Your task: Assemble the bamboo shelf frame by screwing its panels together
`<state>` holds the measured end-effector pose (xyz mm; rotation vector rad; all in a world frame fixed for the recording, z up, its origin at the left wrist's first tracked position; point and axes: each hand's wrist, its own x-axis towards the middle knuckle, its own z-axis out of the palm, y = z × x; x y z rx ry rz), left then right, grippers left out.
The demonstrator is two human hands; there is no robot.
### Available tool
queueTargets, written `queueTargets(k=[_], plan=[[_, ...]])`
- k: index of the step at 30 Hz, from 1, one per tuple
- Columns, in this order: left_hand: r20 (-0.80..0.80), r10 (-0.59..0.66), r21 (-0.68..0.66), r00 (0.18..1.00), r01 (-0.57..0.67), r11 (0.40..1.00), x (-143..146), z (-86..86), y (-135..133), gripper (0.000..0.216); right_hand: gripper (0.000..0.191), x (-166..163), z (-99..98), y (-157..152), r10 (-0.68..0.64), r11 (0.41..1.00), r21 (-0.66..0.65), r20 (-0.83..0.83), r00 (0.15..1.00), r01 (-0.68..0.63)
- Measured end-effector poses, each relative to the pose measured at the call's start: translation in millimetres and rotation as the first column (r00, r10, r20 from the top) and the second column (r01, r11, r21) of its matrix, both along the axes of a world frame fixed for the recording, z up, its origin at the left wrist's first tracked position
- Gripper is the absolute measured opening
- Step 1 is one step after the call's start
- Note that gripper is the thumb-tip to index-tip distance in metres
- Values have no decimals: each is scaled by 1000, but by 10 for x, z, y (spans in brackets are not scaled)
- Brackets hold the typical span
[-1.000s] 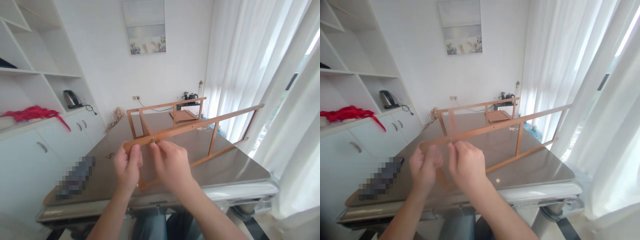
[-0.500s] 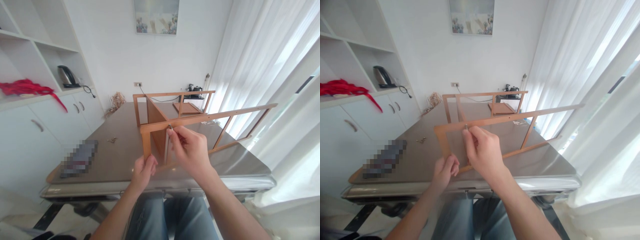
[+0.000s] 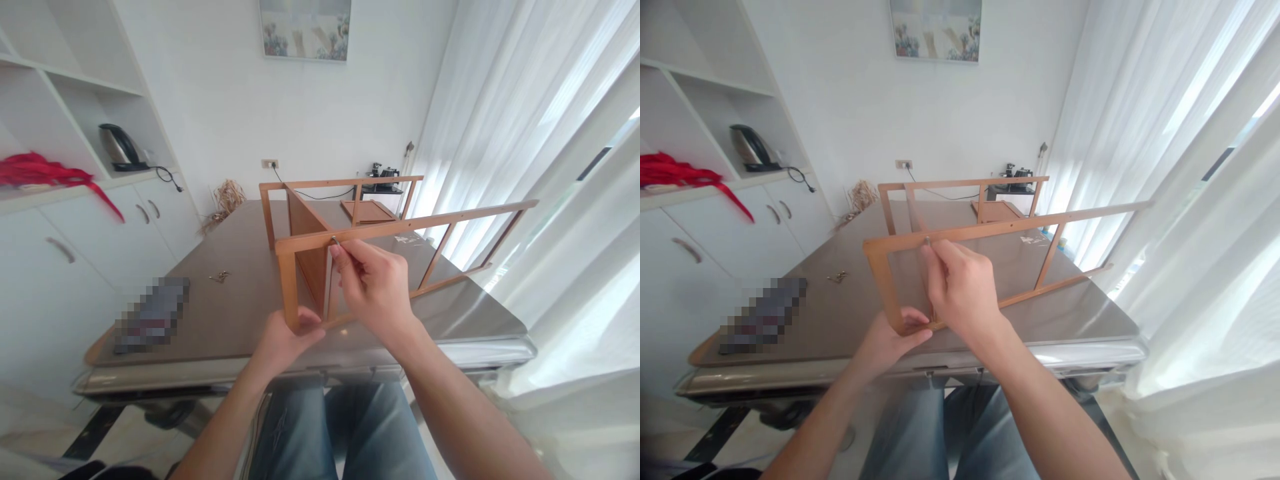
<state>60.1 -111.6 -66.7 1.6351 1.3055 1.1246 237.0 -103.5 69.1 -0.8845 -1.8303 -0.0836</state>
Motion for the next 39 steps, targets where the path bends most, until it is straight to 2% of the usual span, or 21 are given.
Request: queueTargets(k=[7, 12, 17, 21, 28, 31, 36, 39], plan=[[-55, -18, 0, 998, 18, 1000, -23, 13, 3, 16, 32, 20, 17, 11, -18, 1000, 16, -8, 1000, 18], [-15, 48, -16, 999, -48, 999, -19, -2, -8, 20, 35, 8, 35, 31, -23, 999, 47, -11, 1000, 23], [-8, 108, 36, 994, -108, 994, -9, -18, -56, 17, 34, 15, 54, 28, -21, 999, 48, 16, 1000, 20], [39, 118, 22, 992, -119, 993, 0, -17, -70, 15, 35, 24, 84, 14, -47, 997, 61, 67, 997, 43], [77, 99, 37, 992, -102, 994, -12, -65, -58, 16, 15, 32, 153, -2, -101, 994, -20, 138, 985, 105], [74, 101, 37, 992, -104, 994, -14, -71, -57, 15, 12, 28, 159, -8, -102, 994, -21, 151, 983, 107], [69, 113, 41, 991, -116, 992, -6, -54, -58, 15, 14, -19, 49, 19, -67, 996, 57, 51, 996, 64], [75, 107, 36, 991, -110, 993, -6, -61, -59, 15, 12, -56, -39, 37, -43, 999, 30, -48, 998, 44]])
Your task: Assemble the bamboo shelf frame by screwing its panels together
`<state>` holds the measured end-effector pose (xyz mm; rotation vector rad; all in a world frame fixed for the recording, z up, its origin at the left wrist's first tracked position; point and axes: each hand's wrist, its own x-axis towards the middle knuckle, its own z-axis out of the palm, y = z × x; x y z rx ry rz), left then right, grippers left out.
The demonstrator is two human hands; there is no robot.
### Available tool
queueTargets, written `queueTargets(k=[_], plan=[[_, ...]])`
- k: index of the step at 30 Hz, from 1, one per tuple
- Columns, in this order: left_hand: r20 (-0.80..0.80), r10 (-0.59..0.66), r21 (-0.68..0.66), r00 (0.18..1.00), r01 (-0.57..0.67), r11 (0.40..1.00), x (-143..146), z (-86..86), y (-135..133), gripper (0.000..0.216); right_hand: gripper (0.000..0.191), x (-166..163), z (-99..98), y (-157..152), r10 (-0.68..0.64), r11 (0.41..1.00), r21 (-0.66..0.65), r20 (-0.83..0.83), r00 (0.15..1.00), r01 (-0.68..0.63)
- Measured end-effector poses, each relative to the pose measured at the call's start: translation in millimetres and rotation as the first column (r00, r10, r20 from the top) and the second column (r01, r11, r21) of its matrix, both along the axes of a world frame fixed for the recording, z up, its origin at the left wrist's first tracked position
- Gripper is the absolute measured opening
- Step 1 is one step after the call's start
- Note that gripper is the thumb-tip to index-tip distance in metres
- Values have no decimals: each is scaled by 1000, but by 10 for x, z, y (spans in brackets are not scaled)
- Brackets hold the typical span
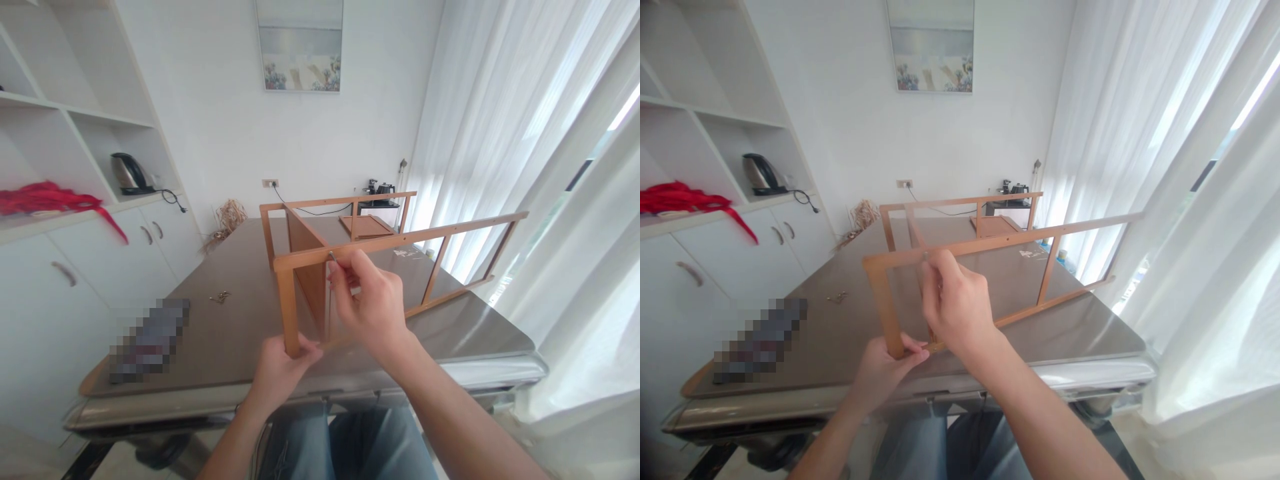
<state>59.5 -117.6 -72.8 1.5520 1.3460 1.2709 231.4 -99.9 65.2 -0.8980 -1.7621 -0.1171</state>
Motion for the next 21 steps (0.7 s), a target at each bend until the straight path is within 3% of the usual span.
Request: queueTargets(k=[3, 7, 11, 14, 19, 21], plan=[[12, -2, 8, 1000, 2, 1000, -6, -20, 5, 16, 11, -12, -1, 5, 13, 1000, -19, -16, 1000, -14], [-13, 19, 41, 1000, -18, 999, -18, -45, 18, 16, 15, 14, 161, -33, 40, 997, 66, 10, 999, -41], [-10, 45, 54, 999, -44, 998, -18, -30, 3, 17, 13, 78, 235, -173, 107, 993, 61, -113, 988, -100], [62, 90, 63, 994, -93, 994, 6, 3, -26, 19, 8, 168, 4, -295, 94, 995, 3, -233, 968, -96], [254, 164, 92, 953, -193, 977, 97, 21, -31, 27, 9, 257, -726, -395, 72, 944, -264, -417, 906, -197], [358, 148, 114, 922, -200, 973, 138, 24, -12, 30, 10, 230, -933, -392, 68, 916, -327, -443, 894, -232]])
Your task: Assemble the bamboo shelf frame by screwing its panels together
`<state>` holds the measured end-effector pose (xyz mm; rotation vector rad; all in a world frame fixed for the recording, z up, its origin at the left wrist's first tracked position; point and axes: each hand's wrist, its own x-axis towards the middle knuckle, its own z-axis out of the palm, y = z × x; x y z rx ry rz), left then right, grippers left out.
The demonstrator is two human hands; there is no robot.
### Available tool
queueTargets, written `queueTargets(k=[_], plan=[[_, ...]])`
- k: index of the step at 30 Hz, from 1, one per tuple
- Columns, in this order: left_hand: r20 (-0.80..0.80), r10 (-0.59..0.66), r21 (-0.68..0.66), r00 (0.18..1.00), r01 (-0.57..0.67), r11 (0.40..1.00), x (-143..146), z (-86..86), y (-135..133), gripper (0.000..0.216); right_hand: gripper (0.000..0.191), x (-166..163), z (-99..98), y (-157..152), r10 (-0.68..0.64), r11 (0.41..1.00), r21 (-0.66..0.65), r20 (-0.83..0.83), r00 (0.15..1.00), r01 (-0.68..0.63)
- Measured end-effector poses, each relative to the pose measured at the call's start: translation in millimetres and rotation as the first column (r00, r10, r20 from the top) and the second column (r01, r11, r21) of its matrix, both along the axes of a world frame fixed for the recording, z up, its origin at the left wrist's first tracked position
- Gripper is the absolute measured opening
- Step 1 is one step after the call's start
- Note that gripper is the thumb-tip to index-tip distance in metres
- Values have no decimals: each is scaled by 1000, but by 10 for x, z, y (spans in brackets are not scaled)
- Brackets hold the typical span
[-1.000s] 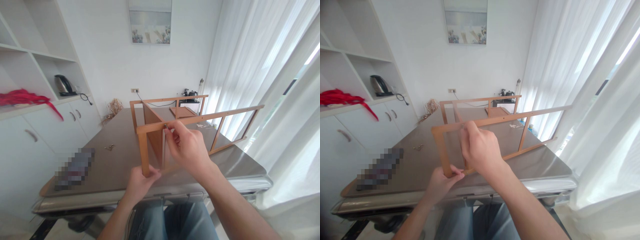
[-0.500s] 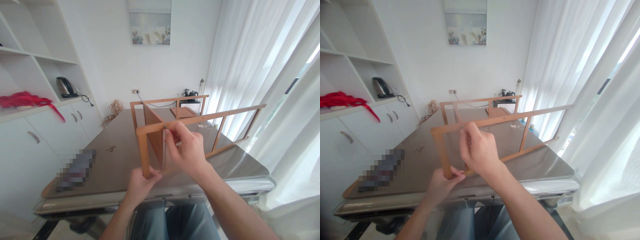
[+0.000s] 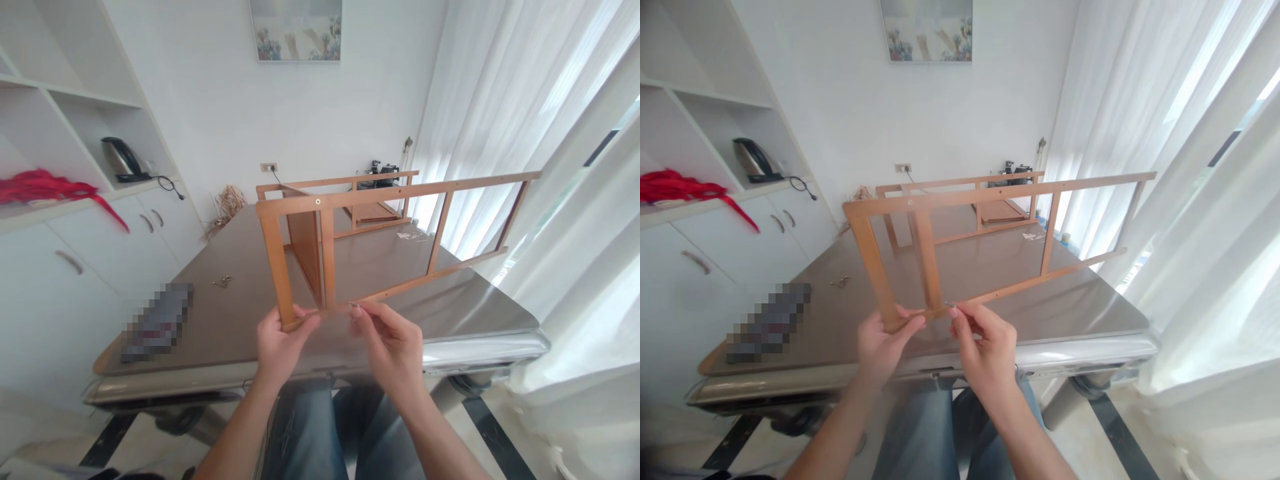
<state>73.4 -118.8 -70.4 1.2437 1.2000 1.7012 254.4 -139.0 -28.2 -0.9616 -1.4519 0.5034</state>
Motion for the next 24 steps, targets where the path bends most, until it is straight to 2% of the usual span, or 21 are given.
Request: queueTargets(k=[2, 5, 8, 11, 17, 24], plan=[[83, -6, 45, 997, 2, 999, 37, 20, 24, 33, 14, -46, -107, 34, 29, 999, -43, 13, 999, -28], [119, 30, 83, 992, -40, 996, 85, 78, 68, 34, 17, -102, -147, 129, 53, 998, -48, 47, 997, -50], [165, 84, 119, 983, -105, 987, 130, 104, 119, 32, 16, -126, -176, 213, 53, 999, -7, 91, 994, -53], [234, 112, 124, 966, -144, 982, 162, 52, 160, 30, 13, -147, -268, 239, 42, 997, 57, 151, 988, -51], [269, 121, 102, 955, -153, 983, 166, -37, 185, 28, 11, -195, -468, 231, -11, 988, 151, 226, 974, -24], [311, 117, 117, 943, -160, 980, 178, 13, 199, 25, 10, -255, -506, 269, -58, 983, 183, 243, 968, 13]])
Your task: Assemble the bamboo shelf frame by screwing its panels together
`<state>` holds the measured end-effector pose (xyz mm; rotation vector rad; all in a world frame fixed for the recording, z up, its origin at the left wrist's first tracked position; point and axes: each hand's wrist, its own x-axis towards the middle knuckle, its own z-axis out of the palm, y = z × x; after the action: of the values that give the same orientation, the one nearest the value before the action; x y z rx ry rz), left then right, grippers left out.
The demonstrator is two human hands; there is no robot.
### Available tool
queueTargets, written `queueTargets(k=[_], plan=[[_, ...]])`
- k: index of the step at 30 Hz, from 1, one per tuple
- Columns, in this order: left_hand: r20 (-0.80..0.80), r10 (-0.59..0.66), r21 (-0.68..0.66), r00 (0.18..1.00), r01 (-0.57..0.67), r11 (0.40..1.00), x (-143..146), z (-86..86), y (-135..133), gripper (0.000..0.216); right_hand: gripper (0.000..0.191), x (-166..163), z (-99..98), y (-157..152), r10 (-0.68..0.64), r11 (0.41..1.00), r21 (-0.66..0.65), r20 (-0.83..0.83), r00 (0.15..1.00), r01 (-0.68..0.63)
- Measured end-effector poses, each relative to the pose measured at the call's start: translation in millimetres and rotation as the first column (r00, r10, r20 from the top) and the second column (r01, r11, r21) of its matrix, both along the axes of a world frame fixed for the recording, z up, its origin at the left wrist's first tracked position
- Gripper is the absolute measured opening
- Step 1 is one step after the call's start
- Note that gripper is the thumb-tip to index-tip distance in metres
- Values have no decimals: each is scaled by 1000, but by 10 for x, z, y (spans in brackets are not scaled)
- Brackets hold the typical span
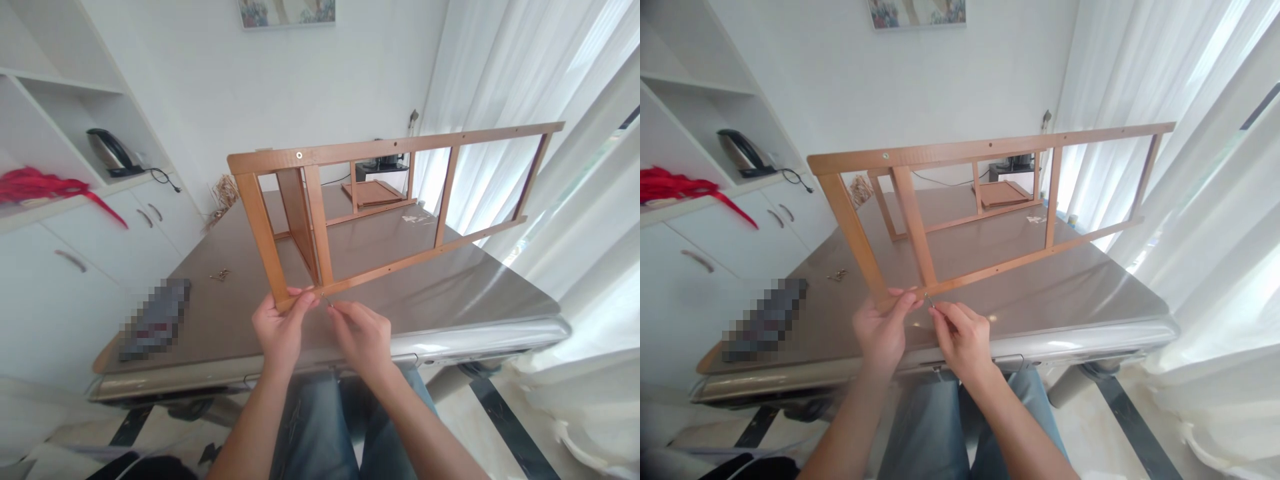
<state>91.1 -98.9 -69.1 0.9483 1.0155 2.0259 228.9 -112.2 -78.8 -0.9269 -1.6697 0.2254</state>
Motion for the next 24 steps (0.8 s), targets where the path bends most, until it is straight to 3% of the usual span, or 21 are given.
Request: queueTargets(k=[24], plan=[[28, -19, 38, 999, 18, 999, -9, -52, 17, 23, 17, -96, 128, -16, -115, 993, 31, 36, 993, 114]])
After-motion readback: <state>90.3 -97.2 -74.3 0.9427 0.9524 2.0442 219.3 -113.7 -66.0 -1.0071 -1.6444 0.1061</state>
